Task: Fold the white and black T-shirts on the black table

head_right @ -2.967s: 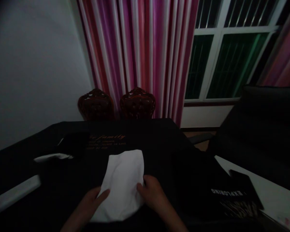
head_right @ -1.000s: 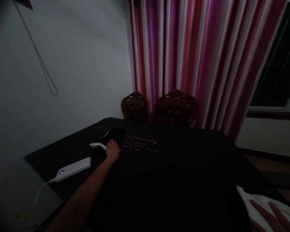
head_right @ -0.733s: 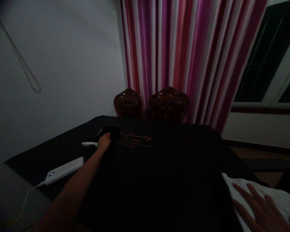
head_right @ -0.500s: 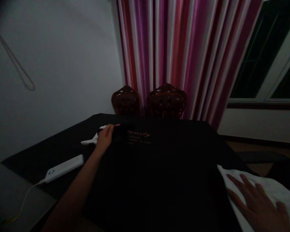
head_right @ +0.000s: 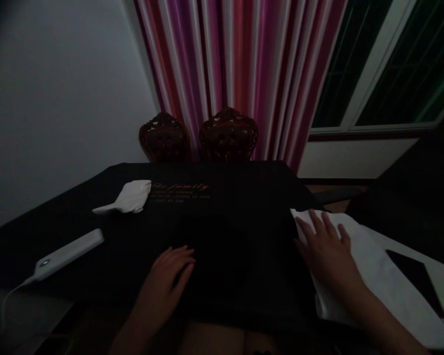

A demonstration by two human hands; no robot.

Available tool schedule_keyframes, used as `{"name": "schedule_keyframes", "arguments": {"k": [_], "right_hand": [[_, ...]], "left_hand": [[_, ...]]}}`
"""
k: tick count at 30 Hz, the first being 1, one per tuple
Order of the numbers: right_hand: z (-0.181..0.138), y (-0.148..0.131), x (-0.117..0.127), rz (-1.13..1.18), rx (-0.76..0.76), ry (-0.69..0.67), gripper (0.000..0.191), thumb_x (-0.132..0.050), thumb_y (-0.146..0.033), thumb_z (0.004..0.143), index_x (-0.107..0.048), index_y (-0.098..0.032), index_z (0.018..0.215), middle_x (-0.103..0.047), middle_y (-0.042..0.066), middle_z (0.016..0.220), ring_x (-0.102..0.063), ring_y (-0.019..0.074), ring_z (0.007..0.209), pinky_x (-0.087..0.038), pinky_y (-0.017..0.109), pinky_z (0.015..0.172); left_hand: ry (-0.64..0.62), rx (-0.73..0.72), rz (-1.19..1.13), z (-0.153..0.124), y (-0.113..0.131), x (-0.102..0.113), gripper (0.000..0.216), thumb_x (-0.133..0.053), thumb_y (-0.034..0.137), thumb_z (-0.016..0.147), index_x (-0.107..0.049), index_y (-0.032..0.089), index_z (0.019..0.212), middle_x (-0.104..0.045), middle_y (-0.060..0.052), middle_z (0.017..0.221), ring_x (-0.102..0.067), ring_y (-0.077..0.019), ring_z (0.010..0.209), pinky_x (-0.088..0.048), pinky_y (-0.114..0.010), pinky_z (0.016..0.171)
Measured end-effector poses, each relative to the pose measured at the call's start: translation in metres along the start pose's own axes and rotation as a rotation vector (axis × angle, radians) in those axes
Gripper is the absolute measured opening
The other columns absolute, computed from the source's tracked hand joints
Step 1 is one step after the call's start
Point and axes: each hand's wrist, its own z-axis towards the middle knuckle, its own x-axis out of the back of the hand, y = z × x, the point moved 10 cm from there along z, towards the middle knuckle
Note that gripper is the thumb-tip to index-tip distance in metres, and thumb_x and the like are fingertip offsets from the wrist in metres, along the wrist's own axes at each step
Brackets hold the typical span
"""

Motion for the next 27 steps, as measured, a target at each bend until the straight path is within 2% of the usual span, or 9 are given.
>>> {"name": "schedule_keyframes", "arguments": {"k": [4,6,9,12,16,19,22,24,27], "right_hand": [[-0.028,-0.080,-0.005,0.127,0.059,-0.168,0.033,-0.040,-0.038,0.094,-0.067,-0.021,0.103,-0.061,0.012,0.107,-0.053,0.0281,0.101,-0.041,0.044,0.090],[-0.044,-0.108,-0.017,0.193,0.038,-0.230,0.030,-0.041,-0.033,0.094,-0.068,-0.021,0.097,-0.062,0.011,0.100,-0.053,0.0273,0.097,-0.042,0.044,0.087],[-0.060,-0.131,-0.034,0.300,-0.029,-0.255,0.028,-0.044,-0.032,0.093,-0.070,-0.022,0.094,-0.060,0.012,0.105,-0.052,0.0285,0.100,-0.043,0.045,0.087],[-0.063,-0.149,-0.045,0.481,-0.068,-0.282,0.027,-0.050,-0.041,0.091,-0.070,-0.022,0.096,-0.059,0.012,0.109,-0.053,0.0287,0.102,-0.045,0.045,0.088],[-0.057,-0.167,-0.041,0.704,-0.155,-0.225,0.029,-0.053,-0.044,0.092,-0.066,-0.022,0.104,-0.060,0.010,0.109,-0.057,0.0241,0.099,-0.049,0.041,0.087],[-0.054,-0.177,-0.035,0.741,-0.193,-0.174,0.031,-0.055,-0.040,0.094,-0.059,-0.019,0.116,-0.058,0.008,0.118,-0.058,0.0203,0.100,-0.052,0.040,0.086],[-0.050,-0.179,-0.031,0.749,-0.203,-0.136,0.032,-0.056,-0.038,0.094,-0.057,-0.018,0.119,-0.058,0.008,0.119,-0.059,0.0192,0.098,-0.053,0.039,0.084],[-0.043,-0.172,-0.023,0.755,-0.205,-0.110,0.029,-0.053,-0.040,0.095,-0.060,-0.018,0.112,-0.062,0.007,0.110,-0.060,0.0187,0.092,-0.053,0.035,0.079],[-0.024,-0.144,0.014,0.741,-0.234,0.003,0.031,-0.041,-0.039,0.095,-0.063,-0.018,0.101,-0.065,0.006,0.090,-0.060,0.0197,0.081,-0.050,0.030,0.069]], "left_hand": [[-0.053,-0.106,-0.063,-0.008,0.061,-0.052,0.032,-0.061,0.042,0.085,-0.063,0.023,0.111,-0.058,-0.008,0.131,-0.052,-0.0286,0.120,-0.042,-0.048,0.101],[-0.034,-0.064,-0.015,-0.004,0.068,-0.072,0.032,-0.064,0.039,0.083,-0.063,0.019,0.108,-0.062,-0.012,0.120,-0.055,-0.0314,0.111,-0.044,-0.051,0.095],[0.014,0.034,-0.036,0.004,0.057,-0.080,0.017,-0.050,0.028,0.090,-0.063,0.018,0.095,-0.066,-0.010,0.098,-0.059,-0.0273,0.097,-0.047,-0.045,0.087],[0.059,0.101,-0.272,0.007,0.038,-0.073,0.020,-0.047,0.031,0.093,-0.064,0.020,0.093,-0.068,-0.006,0.092,-0.062,-0.0219,0.091,-0.049,-0.037,0.083],[0.088,0.141,-0.602,0.000,0.022,-0.067,0.021,-0.053,0.033,0.091,-0.070,0.022,0.095,-0.071,-0.004,0.098,-0.065,-0.0190,0.094,-0.050,-0.031,0.085],[0.093,0.182,-0.750,-0.008,0.015,-0.069,0.022,-0.056,0.035,0.088,-0.073,0.020,0.094,-0.073,-0.005,0.098,-0.067,-0.0202,0.094,-0.050,-0.030,0.085],[0.150,0.311,-0.819,-0.015,-0.003,-0.064,0.030,-0.061,0.044,0.084,-0.073,0.017,0.090,-0.073,-0.007,0.091,-0.067,-0.0222,0.089,-0.052,-0.031,0.081],[0.293,0.442,-0.858,-0.018,-0.026,-0.042,0.035,-0.063,0.048,0.082,-0.070,0.016,0.093,-0.072,-0.007,0.094,-0.066,-0.0227,0.092,-0.052,-0.031,0.081],[0.664,0.589,-0.955,-0.021,-0.060,0.024,0.035,-0.058,0.042,0.085,-0.063,0.019,0.110,-0.065,-0.007,0.117,-0.060,-0.0206,0.109,-0.048,-0.032,0.093]]}}
